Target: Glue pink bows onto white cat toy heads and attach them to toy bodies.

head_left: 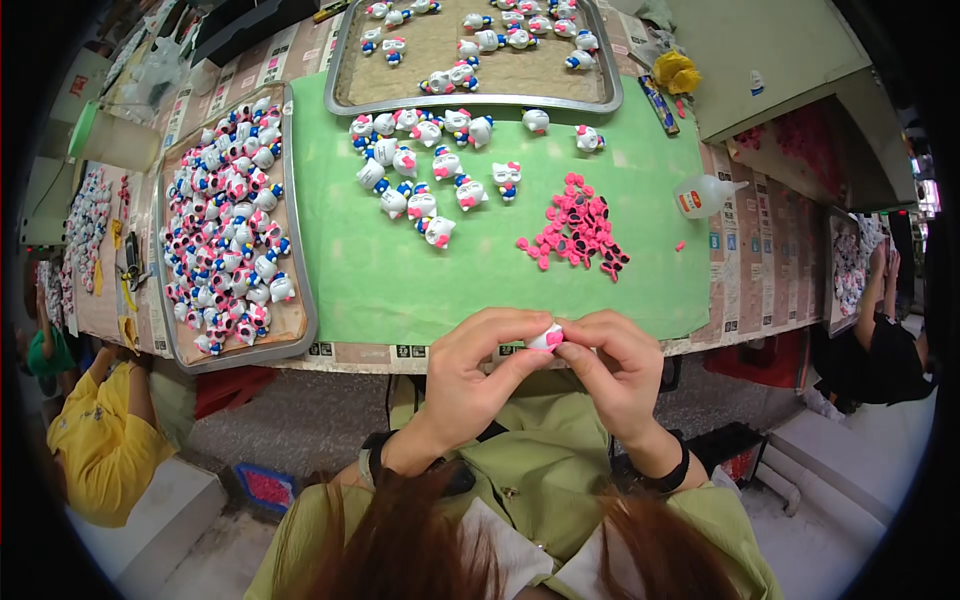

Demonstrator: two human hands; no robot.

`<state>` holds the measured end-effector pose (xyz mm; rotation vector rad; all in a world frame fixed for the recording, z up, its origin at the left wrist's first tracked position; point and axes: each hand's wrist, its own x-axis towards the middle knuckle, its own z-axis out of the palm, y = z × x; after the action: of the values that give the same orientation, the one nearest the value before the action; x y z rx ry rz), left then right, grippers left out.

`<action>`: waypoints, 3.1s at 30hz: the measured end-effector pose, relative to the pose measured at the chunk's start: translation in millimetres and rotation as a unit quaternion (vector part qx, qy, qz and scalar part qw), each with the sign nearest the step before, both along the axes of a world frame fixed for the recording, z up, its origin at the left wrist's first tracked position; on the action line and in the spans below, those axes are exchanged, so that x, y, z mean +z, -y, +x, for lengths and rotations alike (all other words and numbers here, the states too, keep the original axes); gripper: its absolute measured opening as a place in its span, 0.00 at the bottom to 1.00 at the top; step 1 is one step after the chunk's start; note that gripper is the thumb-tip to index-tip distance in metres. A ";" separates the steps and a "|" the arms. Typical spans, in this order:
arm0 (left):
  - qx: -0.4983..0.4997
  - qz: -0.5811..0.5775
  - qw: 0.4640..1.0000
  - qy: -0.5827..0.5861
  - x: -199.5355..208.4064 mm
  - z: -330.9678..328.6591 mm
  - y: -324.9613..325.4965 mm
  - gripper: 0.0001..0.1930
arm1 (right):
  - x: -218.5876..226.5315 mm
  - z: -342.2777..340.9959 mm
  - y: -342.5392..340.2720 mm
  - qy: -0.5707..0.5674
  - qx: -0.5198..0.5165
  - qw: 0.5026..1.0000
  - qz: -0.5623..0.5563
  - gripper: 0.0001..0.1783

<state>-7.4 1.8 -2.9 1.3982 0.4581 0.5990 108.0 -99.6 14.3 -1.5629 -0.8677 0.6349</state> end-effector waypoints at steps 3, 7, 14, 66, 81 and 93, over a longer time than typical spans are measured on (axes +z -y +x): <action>0.005 0.011 1.000 0.005 -2.7 2.1 1.2 0.12 | -1.4 -0.3 -0.4 0.009 0.001 1.000 0.009 0.08; -0.043 -0.016 0.999 -0.013 3.8 -0.2 -5.8 0.12 | -1.1 -1.8 0.9 -0.017 -0.006 1.000 -0.007 0.12; -0.077 -0.321 0.943 0.052 -1.5 -1.2 -10.4 0.16 | -5.8 -10.4 -13.4 0.235 -0.010 0.972 0.003 0.22; 0.028 -0.045 0.997 0.052 -8.6 3.6 -1.2 0.17 | -4.0 -1.5 -9.6 -0.046 -0.004 0.999 -0.023 0.08; 0.042 0.079 0.996 -0.030 4.7 1.8 -5.9 0.19 | 4.3 -0.2 -9.3 -0.271 0.012 0.962 -0.030 0.11; 0.045 0.079 0.995 -0.027 2.7 2.4 -4.5 0.17 | -2.0 5.0 -6.3 -0.353 0.006 0.935 -0.035 0.10</action>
<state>-5.0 6.3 -0.1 1.5528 0.5292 0.6844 112.9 -93.3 12.2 -1.2447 -0.3095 1.1506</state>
